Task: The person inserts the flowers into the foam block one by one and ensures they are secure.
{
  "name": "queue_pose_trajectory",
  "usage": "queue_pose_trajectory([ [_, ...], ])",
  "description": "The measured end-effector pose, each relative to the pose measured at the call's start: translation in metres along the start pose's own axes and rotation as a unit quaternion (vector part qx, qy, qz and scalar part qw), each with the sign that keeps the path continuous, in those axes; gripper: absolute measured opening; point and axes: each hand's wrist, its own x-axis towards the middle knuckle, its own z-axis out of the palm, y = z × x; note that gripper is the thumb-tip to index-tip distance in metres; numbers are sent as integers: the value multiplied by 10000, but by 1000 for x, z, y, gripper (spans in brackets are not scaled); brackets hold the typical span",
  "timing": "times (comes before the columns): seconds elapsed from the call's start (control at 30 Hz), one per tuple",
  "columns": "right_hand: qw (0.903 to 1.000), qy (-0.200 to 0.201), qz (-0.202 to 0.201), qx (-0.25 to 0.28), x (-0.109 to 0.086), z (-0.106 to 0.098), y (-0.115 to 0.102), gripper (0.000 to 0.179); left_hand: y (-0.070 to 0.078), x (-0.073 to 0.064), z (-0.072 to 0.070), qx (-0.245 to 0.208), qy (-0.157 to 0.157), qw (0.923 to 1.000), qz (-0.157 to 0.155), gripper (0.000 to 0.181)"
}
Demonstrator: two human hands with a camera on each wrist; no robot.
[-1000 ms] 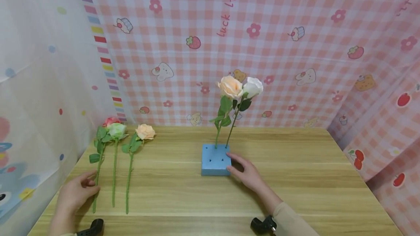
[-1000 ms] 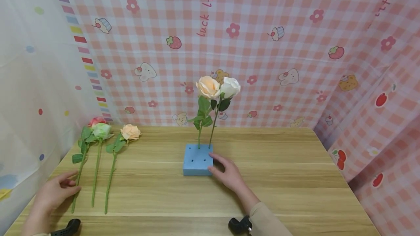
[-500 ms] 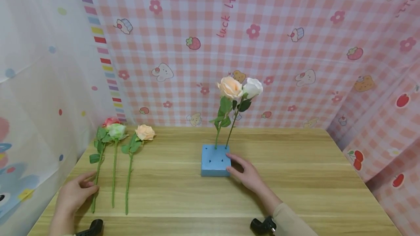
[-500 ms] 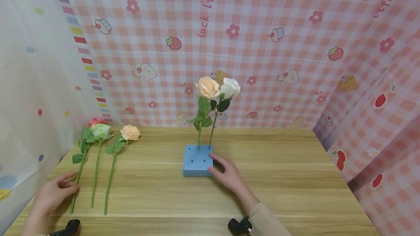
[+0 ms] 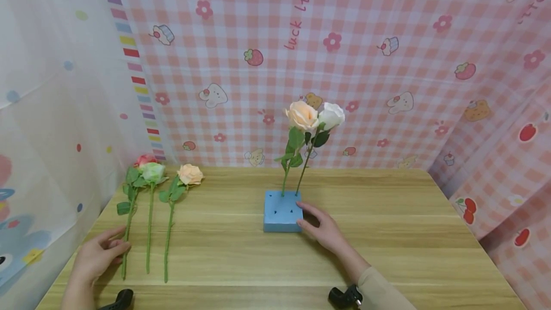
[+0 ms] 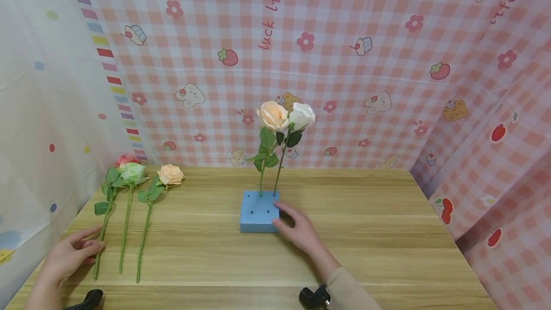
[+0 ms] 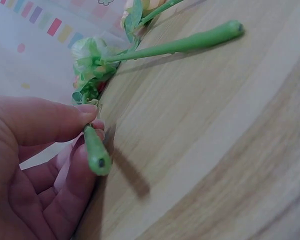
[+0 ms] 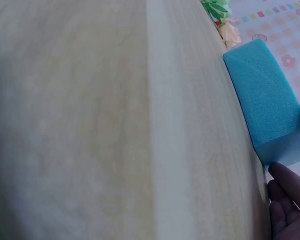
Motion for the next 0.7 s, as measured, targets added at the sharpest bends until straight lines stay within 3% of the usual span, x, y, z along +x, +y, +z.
queue_pose_trajectory([
  [0.23, 10000, -21, 23, 53, -1, 0, -1, 52, 0, 1, 0, -224, -30, 9996, -185, 64],
  [0.5, 10000, -37, -9, 70, -1, 0, -2, 52, -1, -1, 4, -439, 297, 9985, -118, 62],
  [0.63, 10000, -39, -5, 82, -2, -1, -3, 52, -1, -2, 6, -704, 393, 9967, -63, 60],
  [0.7, 10000, -34, -6, 71, -2, -1, -3, 52, -1, -2, 5, -925, 416, 9948, -62, 51],
])
